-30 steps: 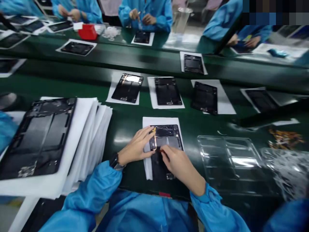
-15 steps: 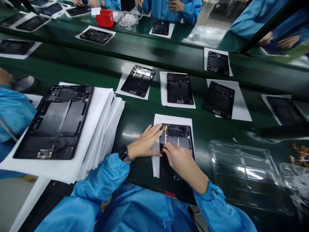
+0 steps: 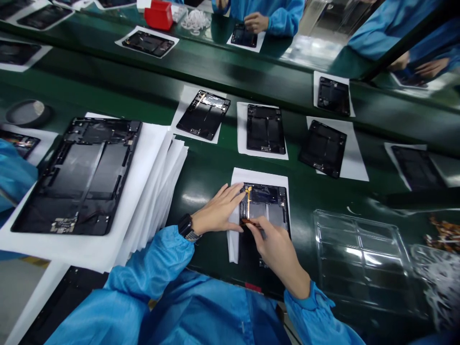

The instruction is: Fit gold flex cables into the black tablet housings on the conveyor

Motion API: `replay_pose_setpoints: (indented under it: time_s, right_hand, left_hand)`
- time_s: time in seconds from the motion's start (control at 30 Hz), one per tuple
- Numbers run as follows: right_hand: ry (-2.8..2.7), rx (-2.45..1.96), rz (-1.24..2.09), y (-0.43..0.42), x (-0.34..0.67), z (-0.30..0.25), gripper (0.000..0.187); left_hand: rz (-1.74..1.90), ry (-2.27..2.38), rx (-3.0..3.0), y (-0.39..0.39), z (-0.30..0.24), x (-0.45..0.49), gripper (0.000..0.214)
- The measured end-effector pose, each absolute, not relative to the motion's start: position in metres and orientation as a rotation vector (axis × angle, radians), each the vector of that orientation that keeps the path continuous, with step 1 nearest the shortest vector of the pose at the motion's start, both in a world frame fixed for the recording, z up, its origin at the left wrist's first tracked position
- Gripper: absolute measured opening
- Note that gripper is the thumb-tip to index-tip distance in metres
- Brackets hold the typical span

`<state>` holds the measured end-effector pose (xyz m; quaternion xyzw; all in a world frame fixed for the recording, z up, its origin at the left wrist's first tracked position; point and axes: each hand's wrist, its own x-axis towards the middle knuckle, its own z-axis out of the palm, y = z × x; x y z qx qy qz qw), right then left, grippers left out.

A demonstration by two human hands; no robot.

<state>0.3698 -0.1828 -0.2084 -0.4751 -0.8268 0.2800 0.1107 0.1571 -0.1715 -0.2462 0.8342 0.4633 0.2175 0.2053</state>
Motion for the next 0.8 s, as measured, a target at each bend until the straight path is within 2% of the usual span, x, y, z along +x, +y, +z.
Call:
replay_pose_setpoints:
  time_s: [0.13, 0.37, 0.57, 0.8]
  right_hand:
    - [-2.476, -1.439, 0.804, -0.183, 0.363, -0.209, 0.012]
    - [-2.821, -1.428, 0.514, -0.175, 0.345, -0.195, 0.012]
    - [-2.814, -1.527, 0.408, -0.174, 0.354, -0.190, 0.012]
    - [-2.830, -1.487, 0.350, -0.181, 0.338, -0.200, 0.009]
  left_hand:
    - [0.607, 1.290, 2.323, -0.171, -0.245, 0.158, 0.101]
    - [0.576, 1.297, 2.310, -0.171, -0.245, 0.158, 0.099]
    - [0.574, 1.287, 2.291, -0.171, -0.249, 0.157, 0.107]
    - [0.589, 1.292, 2.248, -0.171, -0.249, 0.158, 0.101]
